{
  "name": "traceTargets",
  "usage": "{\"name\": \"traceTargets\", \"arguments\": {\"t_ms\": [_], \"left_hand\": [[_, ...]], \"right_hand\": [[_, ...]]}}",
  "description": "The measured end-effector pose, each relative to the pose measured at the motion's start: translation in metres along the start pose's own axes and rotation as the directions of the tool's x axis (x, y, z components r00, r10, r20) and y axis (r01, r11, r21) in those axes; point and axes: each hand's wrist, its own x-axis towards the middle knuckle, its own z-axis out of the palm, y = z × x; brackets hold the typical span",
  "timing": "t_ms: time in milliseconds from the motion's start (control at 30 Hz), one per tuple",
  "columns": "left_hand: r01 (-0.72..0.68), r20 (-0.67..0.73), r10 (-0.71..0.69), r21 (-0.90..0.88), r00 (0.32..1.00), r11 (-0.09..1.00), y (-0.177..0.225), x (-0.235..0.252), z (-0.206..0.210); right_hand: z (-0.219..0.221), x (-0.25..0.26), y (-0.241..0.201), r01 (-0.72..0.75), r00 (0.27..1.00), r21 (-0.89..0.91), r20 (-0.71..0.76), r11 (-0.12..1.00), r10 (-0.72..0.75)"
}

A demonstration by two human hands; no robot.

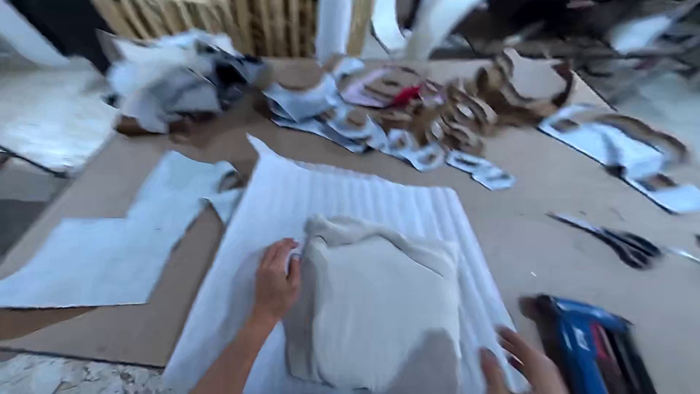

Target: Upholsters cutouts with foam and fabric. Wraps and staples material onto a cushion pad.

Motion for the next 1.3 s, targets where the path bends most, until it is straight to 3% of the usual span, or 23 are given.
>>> {"name": "traceTargets", "arguments": {"t_ms": [67, 167, 300, 500, 967, 1067, 1167, 1233, 1300], "left_hand": [[-0.114, -0.052, 0.117, 0.046, 0.992, 0.992, 0.012, -0.003, 0.001], [-0.24, 0.117, 0.234, 0.034, 0.965, 0.97, 0.042, -0.014, 0.012], [-0.289, 0.193, 0.261, 0.132, 0.946, 0.948, 0.067, -0.013, 0.044], [-0.239, 0.234, 0.181, 0.246, 0.955, 0.94, 0.069, -0.016, 0.055], [-0.183, 0.322, 0.062, 0.361, 0.945, 0.915, 0.075, -0.01, 0.056], [-0.209, 0.298, 0.1, 0.362, 0.949, 0.908, 0.072, -0.008, 0.06], [-0.194, 0.205, 0.146, 0.235, 0.968, 0.953, 0.067, -0.013, 0.057], [-0.226, 0.12, 0.207, 0.175, 0.971, 0.958, 0.067, -0.023, 0.053], [-0.261, 0.122, 0.241, 0.191, 0.963, 0.946, 0.067, -0.033, 0.048]], "right_hand": [[0.025, 0.018, -0.027, 0.228, 0.971, -0.018, 0.079, 0.973, -0.226], [0.095, 0.045, -0.048, 0.482, 0.87, -0.009, 0.125, 0.876, -0.478], [0.148, 0.094, -0.058, 0.604, 0.775, -0.025, 0.251, 0.797, -0.579], [0.166, 0.115, -0.055, 0.626, 0.751, -0.075, 0.328, 0.776, -0.573], [0.176, 0.122, -0.061, 0.597, 0.784, -0.212, 0.357, 0.773, -0.508], [0.176, 0.123, -0.06, 0.599, 0.783, -0.212, 0.353, 0.772, -0.511], [0.175, 0.125, -0.058, 0.606, 0.777, -0.17, 0.336, 0.777, -0.532], [0.175, 0.126, -0.052, 0.623, 0.768, -0.129, 0.287, 0.771, -0.572], [0.175, 0.123, -0.046, 0.621, 0.774, -0.056, 0.199, 0.782, -0.601]]}}
